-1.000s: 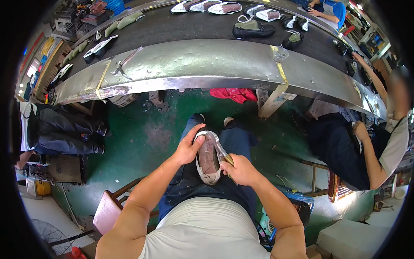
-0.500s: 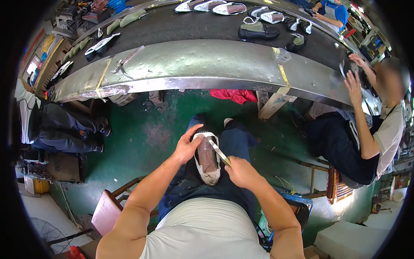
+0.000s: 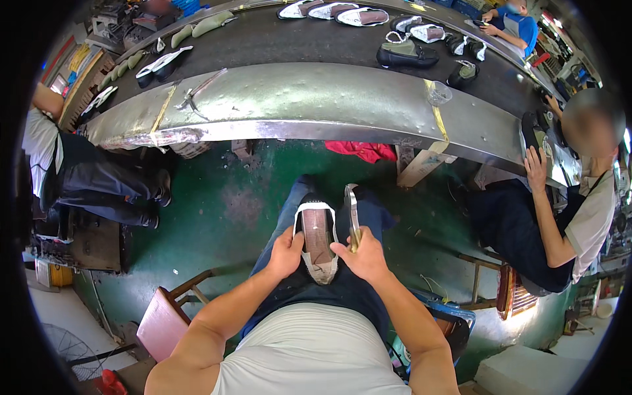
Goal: Manually assemble and trim the edges of shoe components using hand tools on an industrial production line.
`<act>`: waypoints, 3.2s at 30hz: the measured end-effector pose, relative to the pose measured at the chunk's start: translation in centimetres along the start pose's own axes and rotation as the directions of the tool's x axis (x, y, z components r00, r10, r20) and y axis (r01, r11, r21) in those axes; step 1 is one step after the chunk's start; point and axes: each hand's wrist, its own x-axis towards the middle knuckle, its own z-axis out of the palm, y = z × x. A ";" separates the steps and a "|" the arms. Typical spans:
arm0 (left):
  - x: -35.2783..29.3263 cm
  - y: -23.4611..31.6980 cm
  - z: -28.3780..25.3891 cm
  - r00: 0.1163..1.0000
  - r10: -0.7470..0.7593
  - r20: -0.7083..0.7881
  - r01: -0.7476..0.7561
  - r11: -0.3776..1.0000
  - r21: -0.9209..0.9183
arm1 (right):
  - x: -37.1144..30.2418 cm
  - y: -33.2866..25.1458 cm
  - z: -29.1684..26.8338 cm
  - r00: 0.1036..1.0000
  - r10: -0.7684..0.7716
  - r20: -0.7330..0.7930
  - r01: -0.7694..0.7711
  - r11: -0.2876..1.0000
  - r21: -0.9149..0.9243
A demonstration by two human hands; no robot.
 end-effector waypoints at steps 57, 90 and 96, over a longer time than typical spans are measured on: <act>-2.6 -1.3 4.8 0.873 0.292 0.390 -0.369 0.919 0.138 | -6.1 2.4 -6.0 0.834 -0.318 0.451 0.491 0.800 -0.343; -0.1 4.4 4.5 0.870 0.275 0.408 -0.473 0.698 0.537 | -0.3 4.0 -4.9 0.988 -0.082 0.131 0.083 0.997 0.001; -1.2 -1.6 5.1 0.825 0.528 0.200 -0.564 0.750 0.345 | -0.4 3.7 -4.6 0.957 -0.014 0.290 0.111 0.941 -0.319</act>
